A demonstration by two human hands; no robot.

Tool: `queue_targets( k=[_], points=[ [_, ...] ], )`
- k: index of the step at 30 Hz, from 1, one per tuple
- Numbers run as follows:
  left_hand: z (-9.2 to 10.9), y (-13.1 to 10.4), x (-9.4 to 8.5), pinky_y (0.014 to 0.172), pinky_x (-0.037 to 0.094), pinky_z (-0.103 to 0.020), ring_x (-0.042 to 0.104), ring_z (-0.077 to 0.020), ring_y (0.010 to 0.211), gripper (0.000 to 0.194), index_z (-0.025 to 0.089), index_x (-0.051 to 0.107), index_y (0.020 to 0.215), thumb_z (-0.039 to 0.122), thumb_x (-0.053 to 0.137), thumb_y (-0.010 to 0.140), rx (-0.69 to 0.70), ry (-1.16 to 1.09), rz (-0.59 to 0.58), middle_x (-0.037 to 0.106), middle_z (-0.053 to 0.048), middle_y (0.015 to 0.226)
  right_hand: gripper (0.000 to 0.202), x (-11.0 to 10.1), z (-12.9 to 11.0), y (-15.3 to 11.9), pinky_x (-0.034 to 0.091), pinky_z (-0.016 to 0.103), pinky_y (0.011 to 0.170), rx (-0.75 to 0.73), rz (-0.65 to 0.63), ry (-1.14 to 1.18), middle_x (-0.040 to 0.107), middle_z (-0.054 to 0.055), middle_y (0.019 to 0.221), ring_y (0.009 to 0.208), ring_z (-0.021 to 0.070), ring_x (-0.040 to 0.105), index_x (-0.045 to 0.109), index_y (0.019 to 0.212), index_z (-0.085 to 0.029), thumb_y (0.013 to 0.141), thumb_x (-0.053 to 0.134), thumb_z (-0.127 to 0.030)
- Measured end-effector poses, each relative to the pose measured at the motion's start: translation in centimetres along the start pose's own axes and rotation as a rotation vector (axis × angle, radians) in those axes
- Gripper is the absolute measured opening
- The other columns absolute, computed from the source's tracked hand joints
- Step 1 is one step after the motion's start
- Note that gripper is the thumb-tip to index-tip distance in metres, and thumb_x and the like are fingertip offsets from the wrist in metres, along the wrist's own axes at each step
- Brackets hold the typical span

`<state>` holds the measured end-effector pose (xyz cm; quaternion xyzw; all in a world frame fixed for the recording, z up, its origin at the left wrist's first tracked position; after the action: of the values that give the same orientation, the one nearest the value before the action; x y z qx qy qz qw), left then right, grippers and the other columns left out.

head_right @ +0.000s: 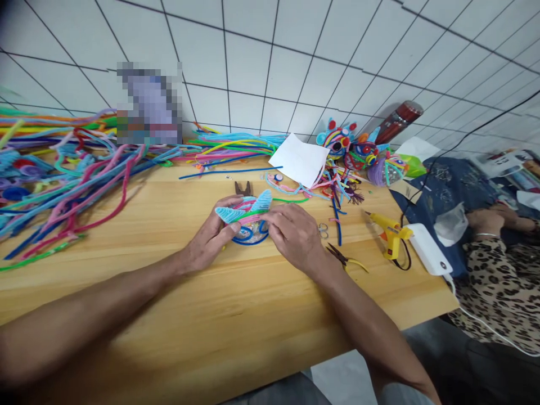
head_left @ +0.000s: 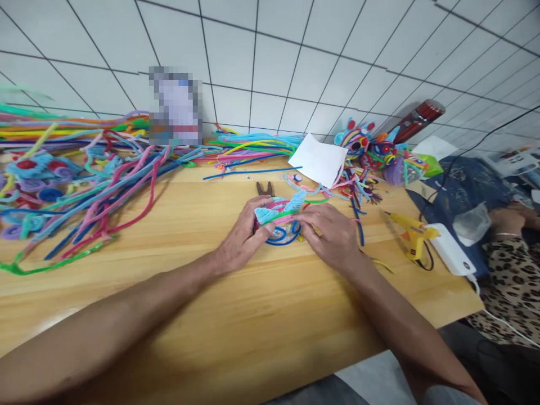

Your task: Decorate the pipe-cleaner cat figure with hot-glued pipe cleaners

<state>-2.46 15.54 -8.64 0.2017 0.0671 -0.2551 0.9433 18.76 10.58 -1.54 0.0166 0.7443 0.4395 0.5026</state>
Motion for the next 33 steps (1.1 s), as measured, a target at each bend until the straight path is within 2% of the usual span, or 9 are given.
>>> queue_targets(
  k=[7, 10, 13, 16, 21, 26, 33],
  points=[
    [-0.5, -0.3, 0.0, 0.135, 0.030, -0.057, 0.040, -0.0323, 0.158, 0.053, 0.026, 0.042, 0.157, 0.049, 0.053, 0.110, -0.029, -0.031, -0.011, 0.043, -0.014, 0.168, 0.047, 0.2, -0.6, -0.4, 0.065, 0.038, 0.090, 0.010, 0.003, 0.032, 0.085, 0.007, 0.111, 0.096, 0.0220, 0.080, 0.073, 0.138, -0.028, 0.098, 0.062, -0.004],
    [-0.4, -0.3, 0.0, 0.135, 0.032, -0.057, 0.040, -0.0322, 0.158, 0.054, 0.026, 0.043, 0.157, 0.050, 0.053, 0.110, -0.053, -0.046, -0.011, 0.043, -0.014, 0.168, 0.052, 0.1, -0.8, -0.6, 0.066, 0.036, 0.089, 0.085, 0.062, 0.032, 0.085, 0.006, 0.107, 0.093, 0.0218, 0.081, 0.063, 0.147, -0.026, 0.099, 0.065, -0.006],
    [-0.2, -0.2, -0.1, 0.135, 0.032, -0.056, 0.039, -0.0318, 0.159, 0.054, 0.026, 0.043, 0.157, 0.051, 0.052, 0.110, -0.077, -0.043, -0.008, 0.044, -0.014, 0.167, 0.060, 0.1, -0.8, -0.8, 0.066, 0.036, 0.093, 0.146, 0.101, 0.069, 0.086, 0.004, 0.110, 0.098, 0.0219, 0.082, 0.054, 0.153, -0.026, 0.098, 0.067, -0.007],
    [-0.1, -0.2, -0.1, 0.135, 0.032, -0.055, 0.039, -0.0311, 0.160, 0.055, 0.025, 0.043, 0.157, 0.051, 0.052, 0.110, -0.082, -0.033, -0.012, 0.043, -0.014, 0.168, 0.060, 0.1, -0.8, -1.0, 0.066, 0.038, 0.092, 0.144, 0.093, 0.070, 0.085, 0.006, 0.112, 0.100, 0.0229, 0.082, 0.052, 0.155, -0.026, 0.099, 0.065, -0.008],
    [-0.1, -0.3, -0.1, 0.134, 0.036, -0.055, 0.041, -0.0316, 0.159, 0.055, 0.025, 0.042, 0.158, 0.051, 0.050, 0.110, -0.087, -0.015, -0.015, 0.042, -0.015, 0.169, 0.054, 0.2, -1.1, -1.2, 0.065, 0.040, 0.094, 0.090, 0.045, 0.055, 0.083, 0.009, 0.117, 0.101, 0.0241, 0.079, 0.064, 0.148, -0.026, 0.098, 0.062, -0.007],
    [-0.1, -0.3, -0.1, 0.134, 0.035, -0.056, 0.041, -0.0316, 0.159, 0.056, 0.026, 0.042, 0.159, 0.053, 0.050, 0.110, -0.085, -0.016, -0.012, 0.043, -0.014, 0.169, 0.055, 0.5, -1.5, -1.3, 0.064, 0.044, 0.092, 0.045, 0.011, 0.042, 0.081, 0.010, 0.119, 0.103, 0.0255, 0.077, 0.065, 0.149, -0.029, 0.099, 0.062, -0.007],
    [-0.6, -0.4, -0.1, 0.135, 0.032, -0.057, 0.040, -0.0319, 0.160, 0.055, 0.026, 0.042, 0.158, 0.056, 0.044, 0.112, -0.079, -0.108, -0.012, 0.043, -0.014, 0.170, 0.054, 0.7, -2.1, -1.4, 0.064, 0.043, 0.094, -0.014, 0.017, -0.001, 0.079, 0.016, 0.121, 0.110, 0.0277, 0.076, 0.065, 0.150, -0.021, 0.098, 0.064, -0.005]
  ],
)
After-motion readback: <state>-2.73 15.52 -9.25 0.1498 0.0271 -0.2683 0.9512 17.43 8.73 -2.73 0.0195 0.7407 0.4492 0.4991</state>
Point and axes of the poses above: each hand's wrist, its own y-axis towards the middle knuckle, its own x-axis out of the palm, z = x × y, the point moved 3 cm from there along y, towards the middle knuckle
